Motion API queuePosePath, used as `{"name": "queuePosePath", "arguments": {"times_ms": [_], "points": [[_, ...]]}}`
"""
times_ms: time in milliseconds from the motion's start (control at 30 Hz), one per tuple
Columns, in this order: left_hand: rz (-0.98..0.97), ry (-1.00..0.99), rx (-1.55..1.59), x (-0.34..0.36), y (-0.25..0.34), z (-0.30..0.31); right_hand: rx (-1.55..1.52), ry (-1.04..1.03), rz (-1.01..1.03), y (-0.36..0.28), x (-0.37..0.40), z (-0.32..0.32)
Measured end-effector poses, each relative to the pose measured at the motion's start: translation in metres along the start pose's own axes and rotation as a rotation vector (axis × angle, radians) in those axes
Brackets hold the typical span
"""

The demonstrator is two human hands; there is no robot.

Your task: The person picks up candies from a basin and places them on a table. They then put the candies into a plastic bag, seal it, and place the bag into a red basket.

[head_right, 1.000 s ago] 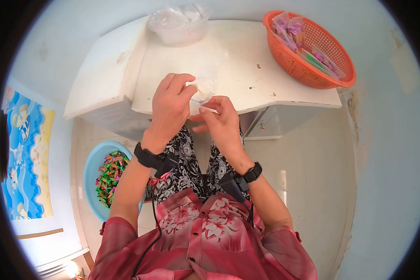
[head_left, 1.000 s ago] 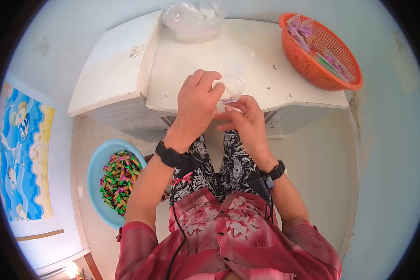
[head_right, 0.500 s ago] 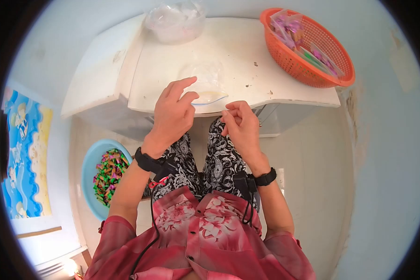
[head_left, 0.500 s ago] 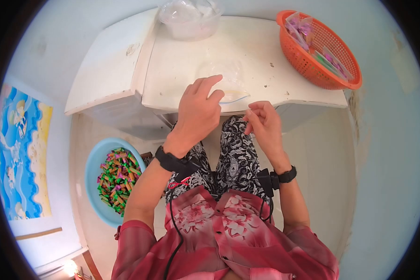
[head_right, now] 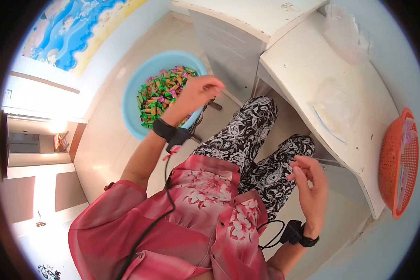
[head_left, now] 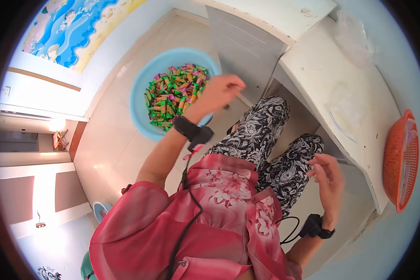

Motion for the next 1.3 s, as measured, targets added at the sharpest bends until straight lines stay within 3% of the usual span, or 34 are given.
{"name": "queuePosePath", "arguments": {"times_ms": [133, 233, 367, 467, 667, 800, 1033, 1300], "points": [[0.146, 0.096, -0.316, 0.018, -0.084, 0.074, 0.059, 0.017, 0.044, -0.039, 0.003, -0.014], [0.328, 0.048, -0.437, 0.041, -0.146, 0.108, 0.127, -0.055, 0.095, -0.064, 0.002, -0.031], [0.577, -0.134, -0.287, 0.083, -0.248, 0.101, 0.203, -0.096, 0.256, -0.108, 0.015, -0.04], [0.592, -0.181, -0.536, 0.105, -0.281, 0.088, 0.214, -0.087, 0.308, -0.134, 0.023, -0.039], [0.617, -0.237, -0.694, 0.12, -0.271, 0.028, 0.133, -0.031, 0.282, -0.126, 0.005, -0.046], [0.498, -0.316, -0.832, 0.113, -0.245, -0.002, 0.126, -0.05, 0.273, -0.108, -0.014, -0.063], [0.57, -0.311, -0.77, 0.118, -0.249, -0.011, 0.158, -0.022, 0.241, -0.095, -0.02, -0.064], [0.421, -0.286, -0.665, 0.101, -0.259, -0.026, 0.14, -0.042, 0.254, -0.091, -0.022, -0.067]]}}
Point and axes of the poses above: each hand's wrist, its own x-axis away from the middle knuckle, its own z-axis out of the back of the hand, y = z × x, the point moved 10 cm from there along -x, towards the middle knuckle, and after that the axes turned 14 degrees about -x, right-handed, at the moved point
